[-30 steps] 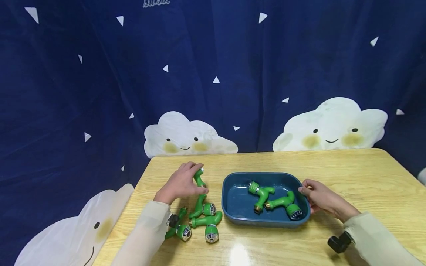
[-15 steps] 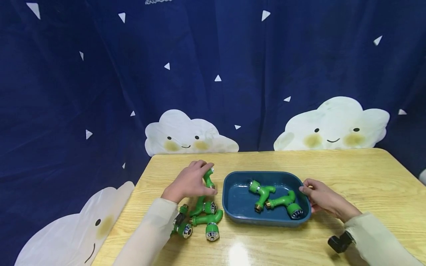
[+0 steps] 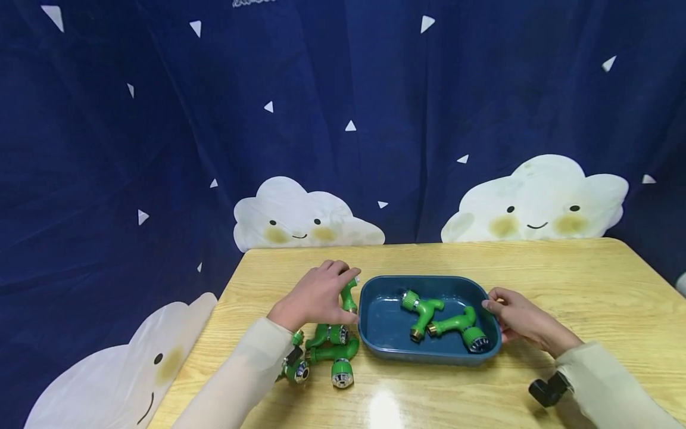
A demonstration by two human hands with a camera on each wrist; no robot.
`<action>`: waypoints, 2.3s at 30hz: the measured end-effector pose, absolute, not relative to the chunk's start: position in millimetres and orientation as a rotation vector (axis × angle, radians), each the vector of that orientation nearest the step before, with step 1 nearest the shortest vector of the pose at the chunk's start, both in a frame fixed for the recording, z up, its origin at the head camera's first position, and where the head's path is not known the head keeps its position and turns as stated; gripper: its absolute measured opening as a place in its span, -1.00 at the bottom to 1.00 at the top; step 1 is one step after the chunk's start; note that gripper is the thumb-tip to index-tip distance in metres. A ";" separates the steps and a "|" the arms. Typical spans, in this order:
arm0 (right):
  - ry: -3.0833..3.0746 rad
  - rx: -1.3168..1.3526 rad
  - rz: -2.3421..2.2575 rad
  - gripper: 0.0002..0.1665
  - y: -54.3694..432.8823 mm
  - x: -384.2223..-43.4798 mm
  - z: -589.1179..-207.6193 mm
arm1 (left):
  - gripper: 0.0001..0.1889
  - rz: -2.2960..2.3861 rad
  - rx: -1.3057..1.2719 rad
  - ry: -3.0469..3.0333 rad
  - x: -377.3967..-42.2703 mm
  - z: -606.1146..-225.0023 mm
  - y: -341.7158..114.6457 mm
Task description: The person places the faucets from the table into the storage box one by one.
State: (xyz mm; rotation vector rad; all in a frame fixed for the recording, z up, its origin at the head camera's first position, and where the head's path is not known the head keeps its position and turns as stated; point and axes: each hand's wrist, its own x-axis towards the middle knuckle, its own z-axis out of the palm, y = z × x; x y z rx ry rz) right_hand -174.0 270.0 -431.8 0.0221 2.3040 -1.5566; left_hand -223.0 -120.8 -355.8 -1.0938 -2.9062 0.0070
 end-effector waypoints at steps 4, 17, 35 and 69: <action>2.326 0.022 -1.542 -0.76 270.7 -175.1 -433.7 | -0.03 0.052 -1.180 -2.904 -223.3 -352.4 -111.1; 2.334 0.025 -1.541 -0.76 271.2 -175.6 -433.6 | -0.03 0.217 -1.384 -2.846 -221.0 -345.2 -81.4; 2.342 0.031 -1.540 -0.77 269.5 -172.3 -431.9 | -0.07 0.249 -1.456 -2.944 -215.5 -358.4 -55.5; 2.350 0.051 -1.508 -0.78 266.6 -174.3 -428.3 | -0.08 0.407 -1.283 -3.116 -239.3 -371.4 -19.1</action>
